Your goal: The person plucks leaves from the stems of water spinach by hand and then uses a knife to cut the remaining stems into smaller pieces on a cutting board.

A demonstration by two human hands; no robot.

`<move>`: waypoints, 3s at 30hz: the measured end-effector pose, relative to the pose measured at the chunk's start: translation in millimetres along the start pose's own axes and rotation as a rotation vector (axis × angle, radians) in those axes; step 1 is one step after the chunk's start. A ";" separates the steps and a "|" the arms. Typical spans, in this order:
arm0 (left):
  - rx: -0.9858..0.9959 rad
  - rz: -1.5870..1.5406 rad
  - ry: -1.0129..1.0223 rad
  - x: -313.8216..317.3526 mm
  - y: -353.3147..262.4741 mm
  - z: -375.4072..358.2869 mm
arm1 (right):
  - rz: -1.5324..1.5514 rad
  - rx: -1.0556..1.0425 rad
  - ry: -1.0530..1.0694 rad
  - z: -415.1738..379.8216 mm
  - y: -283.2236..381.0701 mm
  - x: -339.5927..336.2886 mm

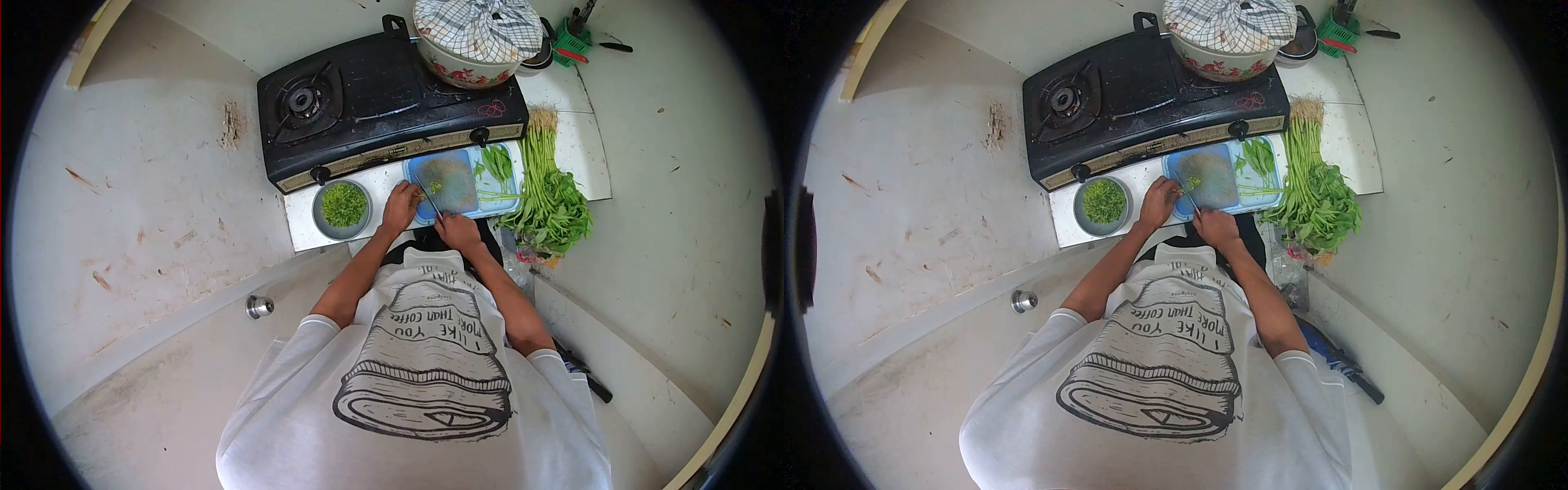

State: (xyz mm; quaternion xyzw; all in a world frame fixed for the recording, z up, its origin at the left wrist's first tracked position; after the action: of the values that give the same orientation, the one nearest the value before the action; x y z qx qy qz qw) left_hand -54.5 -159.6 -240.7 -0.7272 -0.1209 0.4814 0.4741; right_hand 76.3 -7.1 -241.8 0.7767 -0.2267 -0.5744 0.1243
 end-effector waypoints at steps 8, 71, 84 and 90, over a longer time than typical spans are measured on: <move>0.099 -0.009 0.048 -3.1 5.1 1.2 | 0.007 -0.037 -0.048 1.7 -2.3 3.9; 0.040 0.054 -0.066 4.2 -1.3 -7.5 | -0.031 -0.026 -0.036 4.8 -2.1 2.0; 0.027 0.057 -0.113 8.3 -0.2 -10.1 | -0.009 -0.052 -0.012 2.2 -4.2 5.2; 0.019 0.046 -0.134 9.0 -2.3 -11.2 | -0.003 -0.063 -0.007 11.7 2.1 3.8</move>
State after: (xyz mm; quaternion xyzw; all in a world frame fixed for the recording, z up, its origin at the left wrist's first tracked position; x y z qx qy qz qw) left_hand -40.2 -159.2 -243.2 -0.6915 -0.1311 0.5408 0.4607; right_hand 65.6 -10.0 -247.6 0.7706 -0.2078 -0.5843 0.1470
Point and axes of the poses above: each hand's wrist, its own z-axis towards the middle knuckle, its own x-axis out of the palm, y = z × x, the point moved 1 cm from there along z, towards the middle knuckle, and after that the axes turned 6 degrees about -x, right-handed, at the moved point
